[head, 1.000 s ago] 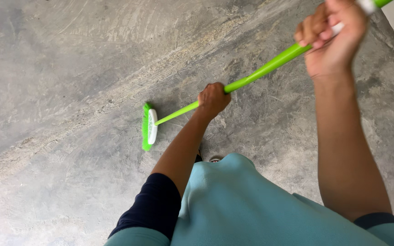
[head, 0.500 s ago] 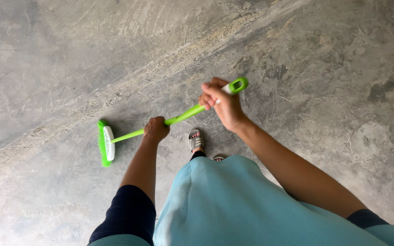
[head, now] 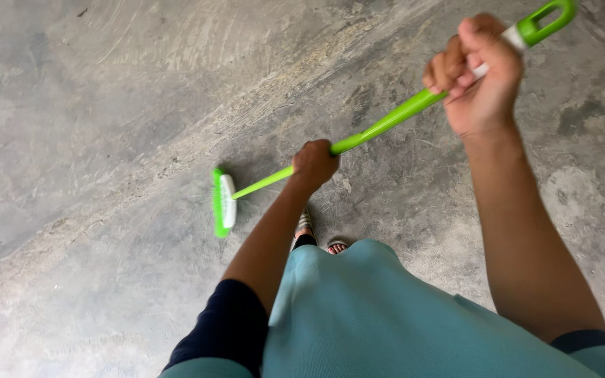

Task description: The person uses a green-handled scrubber to clean a concrete floor by pushing and pulling the head across the surface.

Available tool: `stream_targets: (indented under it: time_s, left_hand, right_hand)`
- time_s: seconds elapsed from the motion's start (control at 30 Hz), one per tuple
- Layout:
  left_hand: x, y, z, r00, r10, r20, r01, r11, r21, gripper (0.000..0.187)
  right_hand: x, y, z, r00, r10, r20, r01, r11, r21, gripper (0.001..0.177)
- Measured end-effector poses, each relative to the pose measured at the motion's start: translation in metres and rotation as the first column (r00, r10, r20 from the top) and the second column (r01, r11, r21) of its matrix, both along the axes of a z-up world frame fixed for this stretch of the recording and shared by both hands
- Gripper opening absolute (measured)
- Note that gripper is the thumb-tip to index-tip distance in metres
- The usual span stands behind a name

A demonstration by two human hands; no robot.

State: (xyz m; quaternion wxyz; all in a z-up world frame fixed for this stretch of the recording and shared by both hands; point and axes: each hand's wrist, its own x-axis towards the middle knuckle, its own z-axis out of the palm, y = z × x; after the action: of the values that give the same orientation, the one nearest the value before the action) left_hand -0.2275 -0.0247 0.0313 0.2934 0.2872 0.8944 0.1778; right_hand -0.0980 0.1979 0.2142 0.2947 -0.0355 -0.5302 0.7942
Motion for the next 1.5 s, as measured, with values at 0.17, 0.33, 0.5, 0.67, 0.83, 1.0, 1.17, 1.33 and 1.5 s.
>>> stream_targets:
  time_s: [0.17,0.33,0.5,0.67,0.83,1.0,1.17,1.33,1.5]
  left_hand:
    - [0.011,0.025,0.000,0.999,-0.027,-0.038,0.028,0.999,0.040,0.024]
    - [0.003,-0.015,-0.019,0.999,0.042,-0.031,-0.043,0.999,-0.011,0.022]
    - [-0.019,-0.082,-0.044,0.988,0.149,-0.032,-0.152,0.983,-0.104,0.021]
    - [-0.051,-0.152,-0.078,0.982,0.186,-0.004,-0.179,0.935,-0.306,0.021]
    - [-0.069,-0.189,-0.092,0.996,0.090,-0.018,-0.089,0.906,-0.414,0.021]
    - [-0.058,-0.130,-0.066,1.000,0.007,-0.025,-0.015,0.948,-0.317,0.024]
    - [-0.053,-0.021,-0.036,0.994,-0.100,-0.041,0.094,0.988,-0.125,0.025]
    - [-0.040,0.068,-0.027,0.993,-0.104,-0.061,0.104,0.995,-0.012,0.028]
    - [-0.037,0.093,-0.034,0.998,-0.020,-0.064,0.022,1.000,0.020,0.027]
  right_hand:
    - [0.005,0.010,0.004,1.000,0.002,-0.020,-0.002,1.000,0.023,0.046]
    - [-0.015,-0.021,-0.021,1.000,-0.009,-0.004,0.008,0.999,-0.034,0.039]
    - [-0.044,-0.073,-0.056,0.996,0.074,0.059,-0.062,0.983,-0.172,0.031]
    - [-0.069,-0.129,-0.091,0.977,0.161,0.143,-0.129,0.969,-0.210,0.036]
    - [-0.070,-0.155,-0.101,0.931,0.319,0.175,-0.250,0.910,-0.330,0.036]
    - [-0.067,-0.096,-0.083,0.974,0.174,0.145,-0.121,0.942,-0.314,0.033]
    - [-0.050,-0.004,-0.038,0.995,0.041,0.089,-0.028,0.989,-0.147,0.041]
    - [-0.030,0.051,-0.006,0.997,-0.001,0.073,0.002,1.000,-0.026,0.044]
    - [-0.038,0.083,-0.017,1.000,0.008,0.024,-0.006,0.996,-0.085,0.042]
